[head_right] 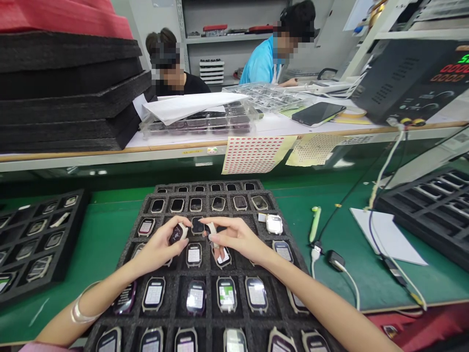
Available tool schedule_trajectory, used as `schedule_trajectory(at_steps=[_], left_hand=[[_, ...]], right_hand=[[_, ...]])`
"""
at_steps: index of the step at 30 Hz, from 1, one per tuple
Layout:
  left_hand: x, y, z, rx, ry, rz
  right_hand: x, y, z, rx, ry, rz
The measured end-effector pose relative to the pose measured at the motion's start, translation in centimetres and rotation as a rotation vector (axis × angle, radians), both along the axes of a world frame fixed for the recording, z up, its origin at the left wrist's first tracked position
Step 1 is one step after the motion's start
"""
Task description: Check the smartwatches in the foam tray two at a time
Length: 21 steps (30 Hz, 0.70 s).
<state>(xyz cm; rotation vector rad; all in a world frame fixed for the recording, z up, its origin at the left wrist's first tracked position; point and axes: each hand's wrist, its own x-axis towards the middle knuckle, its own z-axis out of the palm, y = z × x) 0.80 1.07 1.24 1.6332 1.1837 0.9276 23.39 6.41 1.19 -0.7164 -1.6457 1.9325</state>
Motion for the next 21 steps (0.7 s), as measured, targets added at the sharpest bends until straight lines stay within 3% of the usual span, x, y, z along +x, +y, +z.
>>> schedule_trajectory(at_steps=[21], left_hand=[[-0.07,0.13,-0.29,0.066,-0.007,0.056]], right_hand=[[0.06,0.00,0.32,0.004,0.024,0.006]])
